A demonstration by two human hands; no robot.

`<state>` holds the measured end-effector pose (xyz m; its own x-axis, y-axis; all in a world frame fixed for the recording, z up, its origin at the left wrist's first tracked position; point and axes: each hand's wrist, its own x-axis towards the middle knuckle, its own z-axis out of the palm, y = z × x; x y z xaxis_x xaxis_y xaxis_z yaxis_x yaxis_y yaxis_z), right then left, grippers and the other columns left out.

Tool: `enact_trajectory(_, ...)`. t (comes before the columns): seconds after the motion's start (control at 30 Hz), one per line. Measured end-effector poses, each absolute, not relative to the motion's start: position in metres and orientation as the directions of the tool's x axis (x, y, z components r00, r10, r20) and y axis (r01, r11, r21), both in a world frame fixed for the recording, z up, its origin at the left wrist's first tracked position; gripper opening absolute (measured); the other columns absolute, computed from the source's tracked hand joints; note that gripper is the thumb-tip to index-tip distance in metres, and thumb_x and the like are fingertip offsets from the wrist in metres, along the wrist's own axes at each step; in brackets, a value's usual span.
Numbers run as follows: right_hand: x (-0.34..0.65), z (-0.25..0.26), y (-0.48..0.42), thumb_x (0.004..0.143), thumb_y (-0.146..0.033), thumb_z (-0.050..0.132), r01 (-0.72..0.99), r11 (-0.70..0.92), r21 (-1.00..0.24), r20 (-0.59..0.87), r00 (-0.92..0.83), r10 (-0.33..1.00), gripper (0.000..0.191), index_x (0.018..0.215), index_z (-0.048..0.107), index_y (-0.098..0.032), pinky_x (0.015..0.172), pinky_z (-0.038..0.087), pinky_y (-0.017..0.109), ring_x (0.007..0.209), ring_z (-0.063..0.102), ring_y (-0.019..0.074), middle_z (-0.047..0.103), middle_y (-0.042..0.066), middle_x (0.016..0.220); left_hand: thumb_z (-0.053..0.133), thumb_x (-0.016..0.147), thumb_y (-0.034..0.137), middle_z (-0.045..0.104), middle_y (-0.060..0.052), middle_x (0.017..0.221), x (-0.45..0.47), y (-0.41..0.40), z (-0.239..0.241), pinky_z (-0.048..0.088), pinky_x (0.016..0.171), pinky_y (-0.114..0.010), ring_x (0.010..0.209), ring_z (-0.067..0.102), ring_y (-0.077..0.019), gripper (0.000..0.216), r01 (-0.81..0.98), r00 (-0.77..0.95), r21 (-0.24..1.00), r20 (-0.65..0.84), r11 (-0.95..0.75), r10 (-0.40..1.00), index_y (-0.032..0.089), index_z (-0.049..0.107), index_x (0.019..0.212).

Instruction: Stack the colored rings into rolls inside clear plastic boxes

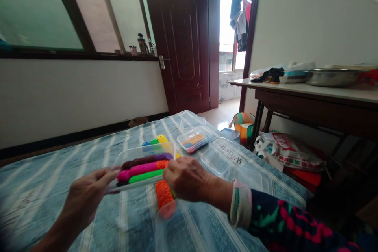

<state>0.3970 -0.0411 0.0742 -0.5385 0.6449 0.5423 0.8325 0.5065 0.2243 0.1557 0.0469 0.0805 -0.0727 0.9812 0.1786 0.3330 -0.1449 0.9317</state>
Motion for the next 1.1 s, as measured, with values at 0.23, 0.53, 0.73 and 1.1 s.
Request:
enact_trajectory(0.23,0.479,0.069,-0.01,0.09,-0.012,0.047,0.922,0.387,-0.011,0.584,-0.308,0.751,0.016,0.091,0.062,-0.015,0.073,0.043,0.024,0.086,0.06,0.0154,0.066,0.008,0.094,0.06,0.06,0.035,0.053,0.002,0.05,0.252,0.096,0.073,0.053,0.04,-0.025,0.045,0.053,-0.0121,0.022,0.212,0.093,0.945,0.236,-0.251,0.967,0.016,0.052,0.051)
enact_trajectory(0.53,0.523,0.051,0.019,0.093,-0.018,0.046,0.978,0.197,-0.075,0.583,-0.117,0.804,0.019,0.088,0.065,-0.018,0.072,0.041,0.023,0.085,0.062,0.0155,0.067,0.006,0.099,0.057,0.066,0.02,0.045,0.005,0.045,0.311,0.133,0.058,0.049,0.037,-0.021,0.041,0.052,-0.0106,0.02,0.253,0.095,0.938,0.221,-0.238,0.971,0.016,0.048,0.048)
enact_trajectory(0.73,0.534,0.041,0.033,0.093,-0.021,0.045,0.992,0.08,-0.096,0.558,-0.014,0.83,0.02,0.091,0.066,-0.019,0.07,0.04,0.023,0.088,0.061,0.0164,0.066,0.006,0.104,0.062,0.082,0.019,0.049,0.006,0.053,0.333,0.15,0.05,0.047,0.042,-0.018,0.045,0.051,-0.007,0.023,0.324,0.113,0.928,0.155,-0.184,0.981,0.013,0.054,0.061)
enact_trajectory(1.1,0.542,0.024,0.041,0.094,-0.02,0.044,0.993,0.064,-0.097,0.53,-0.003,0.848,0.021,0.091,0.065,-0.018,0.075,0.043,0.025,0.091,0.061,0.0171,0.066,0.007,0.102,0.06,0.091,0.033,0.061,0.002,0.074,0.347,0.162,0.031,0.05,0.051,-0.021,0.057,0.057,-0.0081,0.022,0.435,0.152,0.89,0.078,-0.138,0.985,0.012,0.062,0.086)
